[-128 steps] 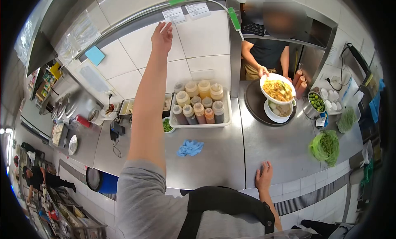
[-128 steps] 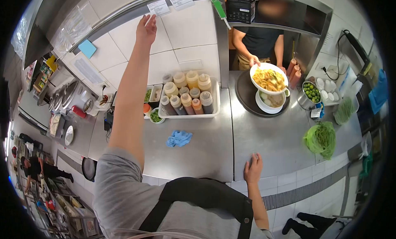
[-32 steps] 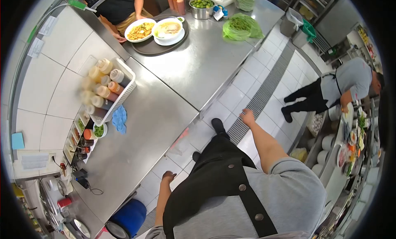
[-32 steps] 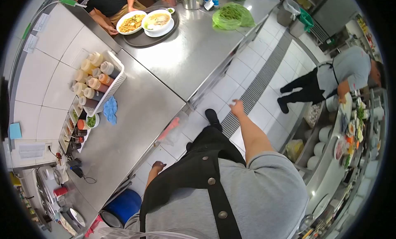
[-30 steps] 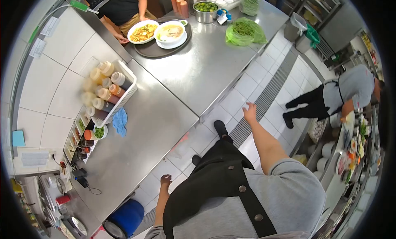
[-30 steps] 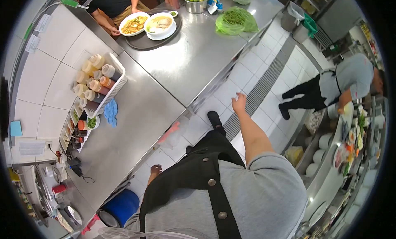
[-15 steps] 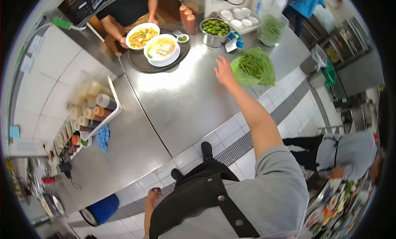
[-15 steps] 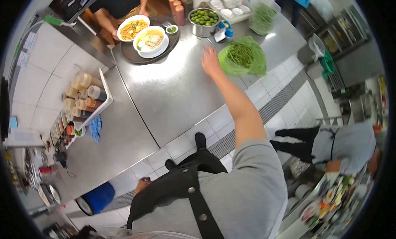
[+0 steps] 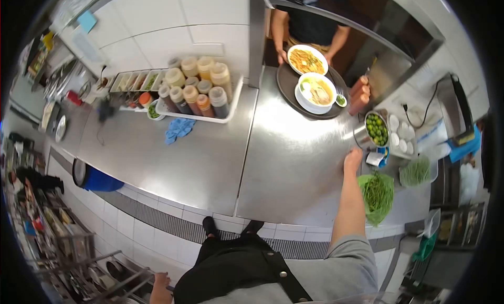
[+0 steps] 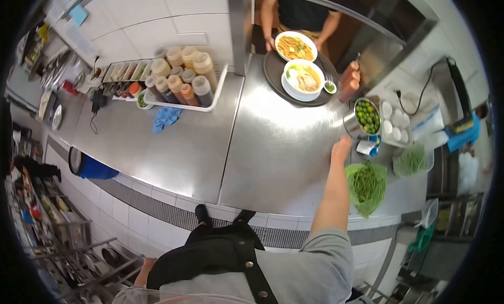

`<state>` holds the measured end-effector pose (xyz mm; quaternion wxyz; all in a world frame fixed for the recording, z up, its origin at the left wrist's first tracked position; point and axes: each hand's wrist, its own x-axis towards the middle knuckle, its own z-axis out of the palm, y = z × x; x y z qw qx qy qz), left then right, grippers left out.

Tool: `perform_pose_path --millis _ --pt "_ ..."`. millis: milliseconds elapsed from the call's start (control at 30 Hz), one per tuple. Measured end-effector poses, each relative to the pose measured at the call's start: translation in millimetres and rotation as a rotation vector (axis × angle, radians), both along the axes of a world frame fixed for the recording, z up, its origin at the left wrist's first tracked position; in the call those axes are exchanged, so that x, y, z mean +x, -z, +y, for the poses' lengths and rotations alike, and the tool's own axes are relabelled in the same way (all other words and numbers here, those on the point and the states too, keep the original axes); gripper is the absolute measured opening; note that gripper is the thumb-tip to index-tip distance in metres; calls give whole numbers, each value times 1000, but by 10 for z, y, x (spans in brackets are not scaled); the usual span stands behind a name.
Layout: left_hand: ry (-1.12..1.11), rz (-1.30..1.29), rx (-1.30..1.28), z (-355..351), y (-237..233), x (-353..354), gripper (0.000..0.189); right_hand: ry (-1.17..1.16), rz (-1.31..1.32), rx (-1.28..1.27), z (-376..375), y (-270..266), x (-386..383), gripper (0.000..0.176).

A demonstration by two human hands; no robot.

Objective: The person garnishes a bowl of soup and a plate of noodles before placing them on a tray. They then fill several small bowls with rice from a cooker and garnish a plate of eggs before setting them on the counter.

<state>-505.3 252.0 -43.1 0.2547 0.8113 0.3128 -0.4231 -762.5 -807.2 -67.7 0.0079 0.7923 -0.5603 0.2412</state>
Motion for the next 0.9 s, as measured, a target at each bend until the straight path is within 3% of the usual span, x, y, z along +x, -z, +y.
perform_pose_path --millis 100,233,333,400,433,500,533,567,633,667,700,733,800,900 --pt "19 114 13 255 -31 -459 19 34 79 59 247 -182 -111 7" --pt "188 128 -78 341 289 -348 27 -80 101 154 365 -294 -339 7" --pt "487 -17 -188 370 765 153 33 172 -179 101 898 -635 -87 12" --pt "715 -230 -279 411 1157 626 37 186 -386 29 1504 -749 212 17" --pt "719 -336 -331 412 1332 910 39 191 -491 -5 1866 -752 399 20" --pt "63 -328 -508 239 1380 1366 28 76 -543 -35 2776 -775 1007 25" --pt "98 -430 -468 243 1383 1618 28 43 -516 33 3221 -720 1377 24" --pt "299 -409 -337 330 1356 1911 31 -5 -478 107 3636 -666 1801 23" --pt "285 -599 -425 488 1442 2221 34 -321 -610 91 4523 -589 2787 19" --pt "410 -573 -347 646 1595 2414 34 -473 -623 131 4905 -595 3292 16" --pt "398 -449 -323 697 1447 2571 35 -622 -638 175 5270 -639 3809 13" --pt "446 -552 -322 933 1779 2672 34 -789 -621 172 5652 -785 4287 11" --pt "324 -299 -285 1002 1327 2934 33 -1105 -600 191 6343 -1173 5082 10" --pt "-40 -366 -512 1198 912 3269 35 -1419 -576 221 7044 -1553 6101 9"
